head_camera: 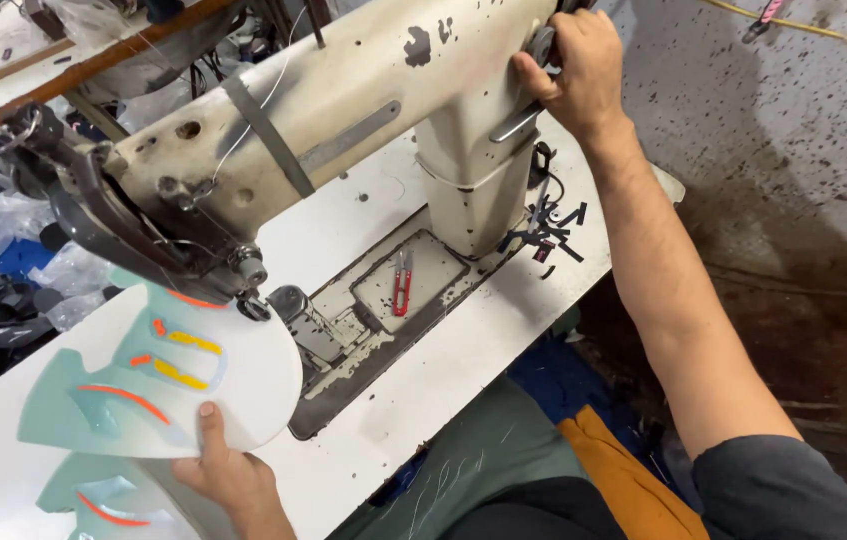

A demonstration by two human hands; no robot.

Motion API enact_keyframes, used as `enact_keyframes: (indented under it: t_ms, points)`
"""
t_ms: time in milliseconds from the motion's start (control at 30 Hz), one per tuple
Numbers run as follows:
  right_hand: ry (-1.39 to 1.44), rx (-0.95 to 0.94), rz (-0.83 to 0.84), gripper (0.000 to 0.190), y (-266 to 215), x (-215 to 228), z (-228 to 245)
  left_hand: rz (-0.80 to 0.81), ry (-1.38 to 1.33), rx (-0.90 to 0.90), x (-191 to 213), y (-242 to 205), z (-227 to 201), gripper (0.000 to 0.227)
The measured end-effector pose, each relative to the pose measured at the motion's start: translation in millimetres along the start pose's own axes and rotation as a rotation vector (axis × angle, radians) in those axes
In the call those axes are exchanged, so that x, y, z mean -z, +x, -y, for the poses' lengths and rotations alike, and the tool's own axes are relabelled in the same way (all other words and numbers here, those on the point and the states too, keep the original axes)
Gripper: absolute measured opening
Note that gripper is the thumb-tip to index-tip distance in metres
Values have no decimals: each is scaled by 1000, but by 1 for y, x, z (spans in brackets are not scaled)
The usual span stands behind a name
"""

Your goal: The person uses a sewing machine to stitch the edges of light blue and white slipper uppers. They guide the items under the needle, feed them through the machine, and stack the finished pieces on the table.

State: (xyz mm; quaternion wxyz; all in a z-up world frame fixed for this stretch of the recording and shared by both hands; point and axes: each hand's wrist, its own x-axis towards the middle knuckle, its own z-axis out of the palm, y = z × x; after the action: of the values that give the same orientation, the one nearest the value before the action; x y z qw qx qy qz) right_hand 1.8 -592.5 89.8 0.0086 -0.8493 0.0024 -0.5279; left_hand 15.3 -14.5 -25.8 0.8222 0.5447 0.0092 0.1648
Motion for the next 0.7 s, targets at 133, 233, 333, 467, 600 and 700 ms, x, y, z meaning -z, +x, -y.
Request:
enact_keyframes:
  t_ms: [133, 233, 333, 467, 600, 700]
  points:
    - [54, -87, 11, 43, -5, 12, 26, 11, -13, -38, 2, 2, 1, 48]
    - [148, -295, -34, 24, -25, 31, 94, -57, -3, -49, 8, 16, 27, 48]
    - [731, -602, 27, 15, -104, 0, 190, -170, 40, -64, 26, 6, 31, 48]
    - [1367, -957, 725, 40, -112, 0, 333, -91, 35, -114, 2, 0, 4, 46]
    - [1507, -942, 840, 39, -113, -11, 386, -69, 27, -142, -5, -1, 2, 45]
    - [1536, -936, 869, 36, -110, -20, 399, -105, 8, -145, -20, 3, -5, 45]
